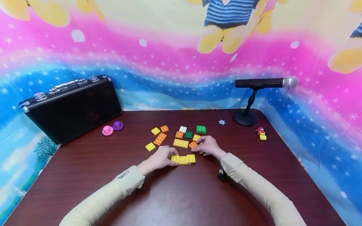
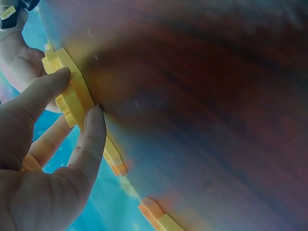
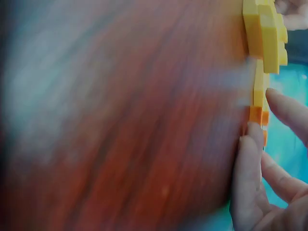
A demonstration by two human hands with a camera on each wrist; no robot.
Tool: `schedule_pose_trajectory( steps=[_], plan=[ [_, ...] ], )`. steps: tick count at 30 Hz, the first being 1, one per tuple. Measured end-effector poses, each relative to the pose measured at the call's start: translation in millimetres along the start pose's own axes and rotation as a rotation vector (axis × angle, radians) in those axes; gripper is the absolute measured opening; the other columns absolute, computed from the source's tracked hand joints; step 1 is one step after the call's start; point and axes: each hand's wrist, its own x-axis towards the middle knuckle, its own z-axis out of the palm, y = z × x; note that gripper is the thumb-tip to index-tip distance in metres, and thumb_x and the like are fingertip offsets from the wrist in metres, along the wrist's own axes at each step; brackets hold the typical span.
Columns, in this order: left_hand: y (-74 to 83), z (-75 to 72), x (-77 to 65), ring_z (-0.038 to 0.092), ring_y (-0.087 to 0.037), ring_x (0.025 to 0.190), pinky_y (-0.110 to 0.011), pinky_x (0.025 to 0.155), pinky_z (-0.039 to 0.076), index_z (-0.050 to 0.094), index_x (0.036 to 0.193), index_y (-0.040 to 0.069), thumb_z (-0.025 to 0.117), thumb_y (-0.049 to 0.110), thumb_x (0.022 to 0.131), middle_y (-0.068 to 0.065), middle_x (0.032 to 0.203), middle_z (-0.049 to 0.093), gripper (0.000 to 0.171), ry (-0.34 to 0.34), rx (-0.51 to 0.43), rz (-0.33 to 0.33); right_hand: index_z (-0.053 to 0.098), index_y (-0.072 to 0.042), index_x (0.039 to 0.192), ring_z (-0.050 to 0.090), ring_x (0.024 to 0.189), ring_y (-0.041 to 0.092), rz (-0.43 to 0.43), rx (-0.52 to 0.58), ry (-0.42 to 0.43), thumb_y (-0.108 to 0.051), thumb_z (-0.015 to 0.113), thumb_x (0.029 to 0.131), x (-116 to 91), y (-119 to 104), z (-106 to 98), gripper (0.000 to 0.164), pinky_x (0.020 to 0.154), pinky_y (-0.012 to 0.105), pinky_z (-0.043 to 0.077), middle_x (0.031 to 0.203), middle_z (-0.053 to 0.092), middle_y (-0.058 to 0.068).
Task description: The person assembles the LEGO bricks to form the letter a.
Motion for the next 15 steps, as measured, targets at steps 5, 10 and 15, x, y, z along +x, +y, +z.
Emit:
schedule_pose_trajectory(
  steps=[5, 10, 15],
  plan=[
    [0.9, -1.5, -0.2, 0.050, -0.012, 0.066, -0.021, 0.056, 0.041, 0.066, 0.087, 0.014, 0.079, 0.020, 0.067, 0.002, 0.076, 0.059, 0.025, -0.005, -0.005, -0.012, 0.063, -0.008, 0.092, 0.060, 0.054, 0.017, 0.019, -0.017, 0.033, -0.024, 0.083, 0.063, 2, -3, 3, 0.040, 0.048, 0.031, 0.050, 0.072, 0.063, 0.006],
    [0.9, -1.0, -1.1, 0.051, -0.013, 0.067, -0.022, 0.056, 0.041, 0.066, 0.086, 0.014, 0.079, 0.020, 0.067, 0.002, 0.077, 0.058, 0.025, -0.007, -0.004, -0.022, 0.064, -0.006, 0.094, 0.063, 0.058, 0.016, -0.008, 0.035, 0.010, -0.020, 0.081, 0.065, 0, 1, 0, 0.036, 0.050, 0.031, 0.051, 0.077, 0.064, 0.007],
    [1.1, -1.2, -0.2, 0.050, -0.012, 0.068, -0.023, 0.057, 0.041, 0.066, 0.087, 0.014, 0.079, 0.020, 0.068, 0.002, 0.078, 0.059, 0.025, -0.012, -0.005, -0.007, 0.062, -0.002, 0.100, 0.064, 0.071, 0.021, -0.091, 0.162, -0.133, -0.012, 0.077, 0.071, -4, 4, -11, 0.034, 0.059, 0.035, 0.053, 0.092, 0.059, 0.013]
  ],
)
